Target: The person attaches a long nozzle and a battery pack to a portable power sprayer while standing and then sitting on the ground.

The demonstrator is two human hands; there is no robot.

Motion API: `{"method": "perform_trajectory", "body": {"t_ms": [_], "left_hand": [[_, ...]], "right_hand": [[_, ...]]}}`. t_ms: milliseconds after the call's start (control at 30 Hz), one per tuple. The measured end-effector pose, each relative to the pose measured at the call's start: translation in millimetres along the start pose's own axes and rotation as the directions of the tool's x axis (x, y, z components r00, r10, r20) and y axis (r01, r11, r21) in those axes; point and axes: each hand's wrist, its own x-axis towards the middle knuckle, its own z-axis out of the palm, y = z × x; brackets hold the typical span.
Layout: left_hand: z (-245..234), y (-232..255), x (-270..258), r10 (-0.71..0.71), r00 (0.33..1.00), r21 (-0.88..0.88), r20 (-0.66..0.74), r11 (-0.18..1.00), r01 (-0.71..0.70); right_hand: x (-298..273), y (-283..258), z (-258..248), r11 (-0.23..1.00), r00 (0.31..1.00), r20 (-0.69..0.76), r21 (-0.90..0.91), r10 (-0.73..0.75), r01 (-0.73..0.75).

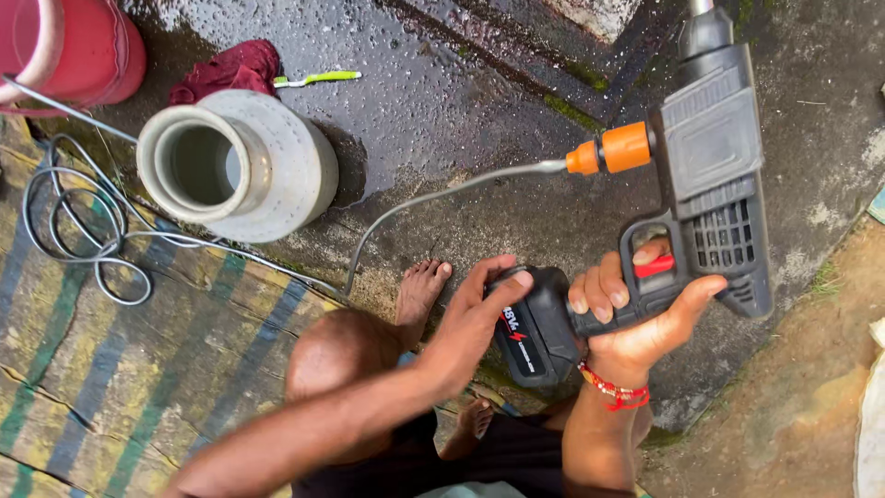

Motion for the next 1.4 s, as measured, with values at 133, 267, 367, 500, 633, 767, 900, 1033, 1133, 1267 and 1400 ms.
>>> {"method": "perform_trajectory", "body": {"t_ms": [133,267,367,500,633,767,900,1033,1133,1267,1400], "left_hand": [[-21,17,16,-0.021,0.998,0.269,0.06,0.963,0.004],[-34,23,9,0.016,1.0,0.2,0.024,0.98,-0.021],[-45,25,2,0.043,0.999,0.127,0.009,0.991,-0.044],[-51,26,9,0.041,0.999,0.154,0.005,0.987,-0.042],[-44,28,6,0.037,0.997,0.338,-0.066,0.941,-0.013],[-36,36,9,-0.015,0.99,0.427,-0.138,0.901,0.074],[-36,34,12,0.025,0.992,0.424,-0.123,0.905,0.03],[-40,23,18,0.084,0.995,0.231,-0.058,0.97,-0.068],[-40,22,20,0.116,0.991,0.245,-0.066,0.965,-0.096],[-39,25,15,0.097,0.991,0.356,-0.098,0.933,-0.056],[-36,32,10,0.082,0.99,0.403,-0.112,0.915,-0.03]], "right_hand": [[11,20,-1,0.999,0.999,0.02,-0.007,-0.047,0.047],[25,44,5,0.998,0.997,0.042,0.04,-0.057,0.055],[30,59,12,0.994,0.998,0.05,0.097,-0.05,0.045],[38,68,18,0.996,0.996,0.07,0.068,-0.063,0.058],[33,66,19,0.995,0.994,0.058,0.023,-0.094,0.093],[30,68,20,0.993,0.993,0.027,0.004,-0.114,0.114],[41,69,19,0.992,0.991,0.05,0.018,-0.126,0.125],[45,73,20,0.991,0.987,0.091,0.029,-0.132,0.13],[43,73,21,0.99,0.987,0.083,0.036,-0.137,0.134],[44,72,18,0.992,0.988,0.086,0.015,-0.126,0.125],[44,73,18,0.993,0.99,0.087,0.059,-0.111,0.106]]}}
